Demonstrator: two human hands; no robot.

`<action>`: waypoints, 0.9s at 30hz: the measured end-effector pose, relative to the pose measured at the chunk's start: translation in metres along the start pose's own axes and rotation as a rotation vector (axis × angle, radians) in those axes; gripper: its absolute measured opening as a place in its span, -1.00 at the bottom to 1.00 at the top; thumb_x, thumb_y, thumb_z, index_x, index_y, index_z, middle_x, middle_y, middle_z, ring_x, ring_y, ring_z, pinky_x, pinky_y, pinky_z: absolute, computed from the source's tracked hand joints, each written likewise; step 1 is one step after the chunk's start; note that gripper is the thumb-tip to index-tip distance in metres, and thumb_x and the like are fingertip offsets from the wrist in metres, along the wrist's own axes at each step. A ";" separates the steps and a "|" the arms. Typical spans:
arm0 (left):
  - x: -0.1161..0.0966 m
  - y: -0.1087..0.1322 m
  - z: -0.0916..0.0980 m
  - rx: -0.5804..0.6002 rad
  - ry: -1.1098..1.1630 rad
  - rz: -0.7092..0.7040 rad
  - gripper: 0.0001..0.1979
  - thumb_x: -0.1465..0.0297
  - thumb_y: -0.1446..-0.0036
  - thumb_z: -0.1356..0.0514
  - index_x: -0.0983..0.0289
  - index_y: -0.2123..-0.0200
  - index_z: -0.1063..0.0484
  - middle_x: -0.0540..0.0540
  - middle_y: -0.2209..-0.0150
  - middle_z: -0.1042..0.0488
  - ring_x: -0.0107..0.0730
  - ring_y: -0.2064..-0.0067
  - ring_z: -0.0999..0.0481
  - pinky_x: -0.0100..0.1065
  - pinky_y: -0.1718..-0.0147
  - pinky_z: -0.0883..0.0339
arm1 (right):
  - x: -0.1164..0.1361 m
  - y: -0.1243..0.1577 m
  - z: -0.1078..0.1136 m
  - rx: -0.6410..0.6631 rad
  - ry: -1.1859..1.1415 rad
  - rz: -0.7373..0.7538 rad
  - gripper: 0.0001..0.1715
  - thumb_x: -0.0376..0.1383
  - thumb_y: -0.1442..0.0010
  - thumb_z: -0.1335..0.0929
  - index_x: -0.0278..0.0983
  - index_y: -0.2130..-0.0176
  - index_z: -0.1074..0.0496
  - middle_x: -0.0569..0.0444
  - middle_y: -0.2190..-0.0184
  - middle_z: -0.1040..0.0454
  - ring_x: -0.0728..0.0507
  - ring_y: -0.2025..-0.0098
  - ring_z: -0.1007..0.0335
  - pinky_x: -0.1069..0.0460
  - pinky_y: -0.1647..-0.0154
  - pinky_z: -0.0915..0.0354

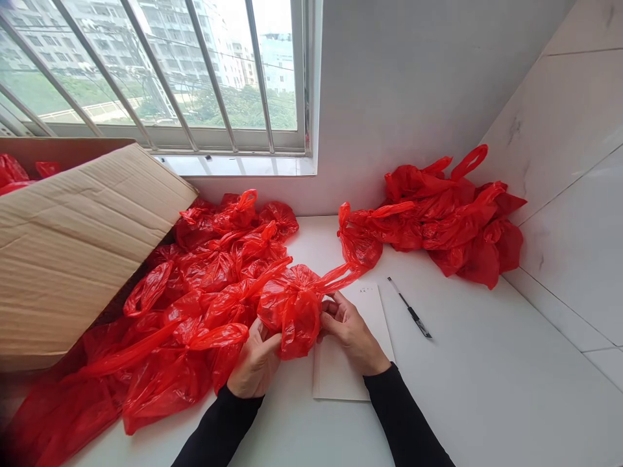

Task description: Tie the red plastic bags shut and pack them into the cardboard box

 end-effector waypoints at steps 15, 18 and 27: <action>-0.004 0.005 0.000 -0.003 -0.038 -0.035 -0.49 0.49 0.14 -0.38 0.26 0.04 -0.48 0.16 -0.01 -0.59 0.01 -0.15 -0.51 -0.14 -0.09 -0.40 | 0.008 0.001 0.007 -0.076 0.010 0.061 -0.87 -0.19 -0.26 -0.44 -0.17 0.19 -0.50 0.12 0.36 -0.50 -0.07 0.42 -0.29 0.02 0.34 -0.26; -0.007 0.008 -0.007 0.033 0.011 -0.040 -0.52 0.38 0.04 -0.41 0.26 0.00 -0.49 0.21 -0.06 -0.57 0.05 -0.16 -0.51 -0.12 -0.11 -0.40 | 0.003 0.002 0.012 -0.101 0.010 0.054 -0.93 -0.25 -0.22 -0.43 -0.19 0.27 -0.49 0.13 0.41 -0.48 -0.07 0.43 -0.27 0.02 0.35 -0.25; -0.007 0.008 -0.004 -0.033 0.063 -0.012 -0.45 0.30 0.02 -0.46 0.18 -0.06 -0.46 0.12 -0.02 -0.60 -0.11 -0.11 -0.56 -0.21 -0.10 -0.41 | 0.011 0.003 0.010 -0.134 -0.074 0.120 -0.69 -0.06 -0.34 -0.34 -0.19 0.11 -0.55 0.01 0.20 -0.55 -0.19 0.21 -0.42 -0.06 0.20 -0.36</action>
Point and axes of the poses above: each hand's wrist, its own y-axis away from the middle knuckle, its own z-axis out of the back of the hand, x = y × z, the point moved 10 cm from there along -y, towards the middle knuckle
